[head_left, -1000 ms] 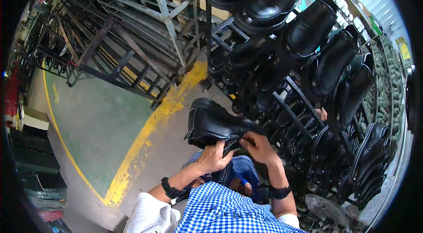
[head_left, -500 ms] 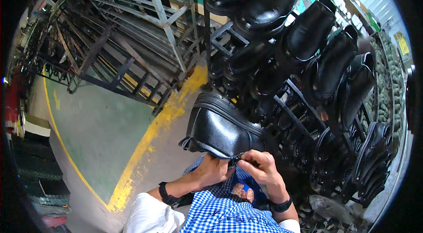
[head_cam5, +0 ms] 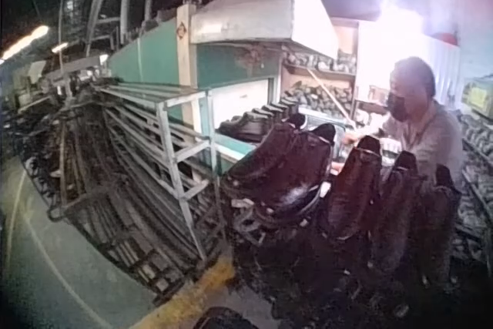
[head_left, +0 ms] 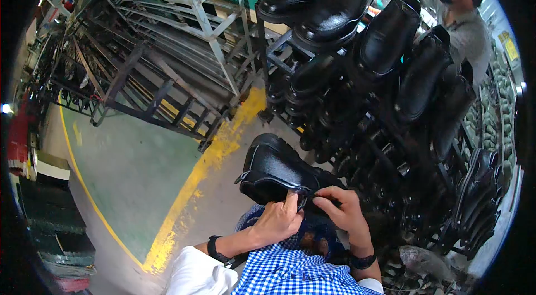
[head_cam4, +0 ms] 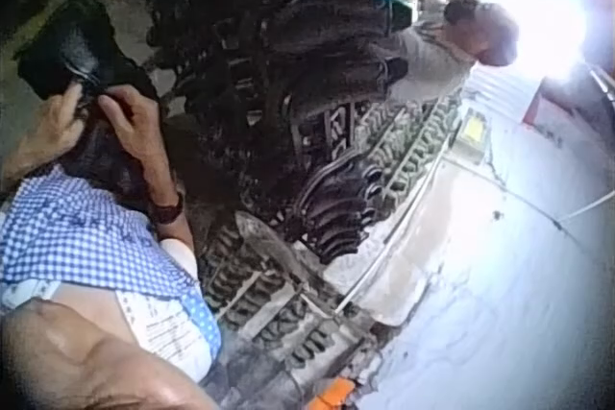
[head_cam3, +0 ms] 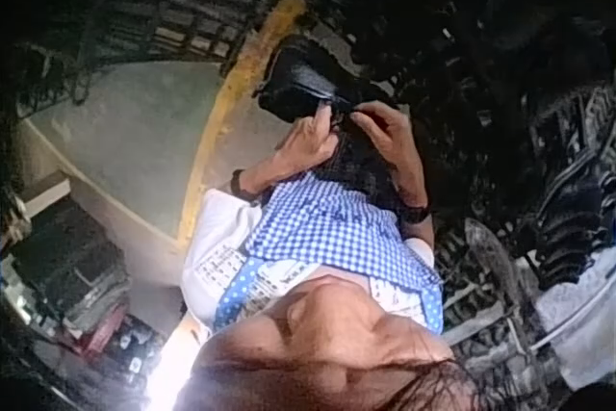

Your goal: Inspecting finished shoes on a production rack to check for quality and assembly.

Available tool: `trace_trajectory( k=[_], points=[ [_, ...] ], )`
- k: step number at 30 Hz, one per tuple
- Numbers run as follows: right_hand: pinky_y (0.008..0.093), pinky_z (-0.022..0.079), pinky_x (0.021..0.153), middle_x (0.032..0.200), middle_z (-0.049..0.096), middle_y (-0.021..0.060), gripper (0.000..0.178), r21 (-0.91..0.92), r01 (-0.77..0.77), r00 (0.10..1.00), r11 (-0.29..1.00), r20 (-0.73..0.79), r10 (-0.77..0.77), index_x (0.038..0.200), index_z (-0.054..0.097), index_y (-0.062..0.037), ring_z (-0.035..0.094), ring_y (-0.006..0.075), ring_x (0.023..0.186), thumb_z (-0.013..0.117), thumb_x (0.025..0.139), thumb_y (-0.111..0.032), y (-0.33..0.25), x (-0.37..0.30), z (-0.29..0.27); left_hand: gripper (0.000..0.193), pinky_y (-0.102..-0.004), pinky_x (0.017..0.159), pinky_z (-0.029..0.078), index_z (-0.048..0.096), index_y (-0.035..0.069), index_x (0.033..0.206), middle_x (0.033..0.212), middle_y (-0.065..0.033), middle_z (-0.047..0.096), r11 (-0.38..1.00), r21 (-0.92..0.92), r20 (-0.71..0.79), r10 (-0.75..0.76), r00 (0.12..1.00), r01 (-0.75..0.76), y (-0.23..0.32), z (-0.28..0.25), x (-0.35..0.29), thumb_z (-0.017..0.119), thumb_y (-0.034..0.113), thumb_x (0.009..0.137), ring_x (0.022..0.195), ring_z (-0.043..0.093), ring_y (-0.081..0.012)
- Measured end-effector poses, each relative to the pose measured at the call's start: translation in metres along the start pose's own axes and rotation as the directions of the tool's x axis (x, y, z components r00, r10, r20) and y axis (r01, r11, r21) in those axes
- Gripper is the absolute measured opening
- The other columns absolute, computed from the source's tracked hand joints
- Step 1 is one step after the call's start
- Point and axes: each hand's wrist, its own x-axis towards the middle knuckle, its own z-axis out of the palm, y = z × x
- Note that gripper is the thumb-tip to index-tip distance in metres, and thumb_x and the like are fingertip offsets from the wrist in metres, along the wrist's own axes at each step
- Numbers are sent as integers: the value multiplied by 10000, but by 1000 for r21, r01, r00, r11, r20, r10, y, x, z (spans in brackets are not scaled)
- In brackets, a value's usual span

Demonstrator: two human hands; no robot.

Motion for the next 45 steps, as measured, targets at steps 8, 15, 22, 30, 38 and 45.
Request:
trace_trajectory(
  k=[8, 15, 22, 30, 38, 45],
  points=[
    [355, 364, 1003, 1303, 448, 138, 674, -217, -113, 980, 970, -184, 73, 1234, 504, -38, 438, 277, 1211, 807, 650, -187, 42, -31, -41, 418, -463, 511, 486, 421, -64, 1144, 664, -227, 610, 998, 47, -105, -42, 994, 48, 2, 10, 0, 578, 130, 809, 571, 600, -406],
    [338, 355, 1025, 1313, 477, 129, 910, 113, -147, 968, 983, -185, 167, 1357, 377, -43, 453, 222, 1211, 861, 598, -172, 69, -66, -46, 334, -354, 702, 500, 546, -20, 1047, 886, -184, 636, 999, -49, 0, -4, 1000, 4, 26, 1, 1, 681, 85, 760, 792, 646, -314],
    [306, 406, 965, 1201, 564, 67, 735, 337, 153, 799, 929, -595, 84, 1267, 494, -28, 528, 152, 1077, 825, 611, -38, 51, -121, -85, 358, -336, 699, 525, 500, -61, 1148, 911, -175, 639, 625, 66, -377, 738, 560, -778, 54, -2, 9, 527, 170, 875, 749, 629, -235],
    [464, 569, 605, 1131, 555, 82, 641, -54, 747, -114, 663, -992, 47, 1342, 366, -150, 584, 265, 950, 679, 783, -175, 57, -280, -197, 326, -329, 702, 555, 477, -54, 1229, 956, -192, 641, 846, -259, -206, 423, 882, -466, 57, 61, 65, 409, 71, 936, 796, 645, -209],
    [303, 501, 478, 1210, 523, 78, 619, -275, 137, -743, 952, -664, -85, 1352, 397, -132, 588, 210, 892, 691, 814, -217, 82, -430, -347, 261, -317, 667, 566, 558, -61, 1123, 912, -158, 656, 953, -182, 94, 261, 961, -241, 26, 136, 94, 431, -34, 896, 775, 653, -186],
    [242, 443, 459, 1138, 589, 60, 580, -137, -159, -608, 978, -767, -206, 1305, 495, -119, 593, 142, 854, 723, 786, -238, 116, -511, -452, 234, -311, 662, 561, 556, -71, 1104, 904, -163, 655, 991, -115, 233, 88, 968, -62, 18, 184, 116, 442, -3, 911, 791, 652, -193]
  ],
)
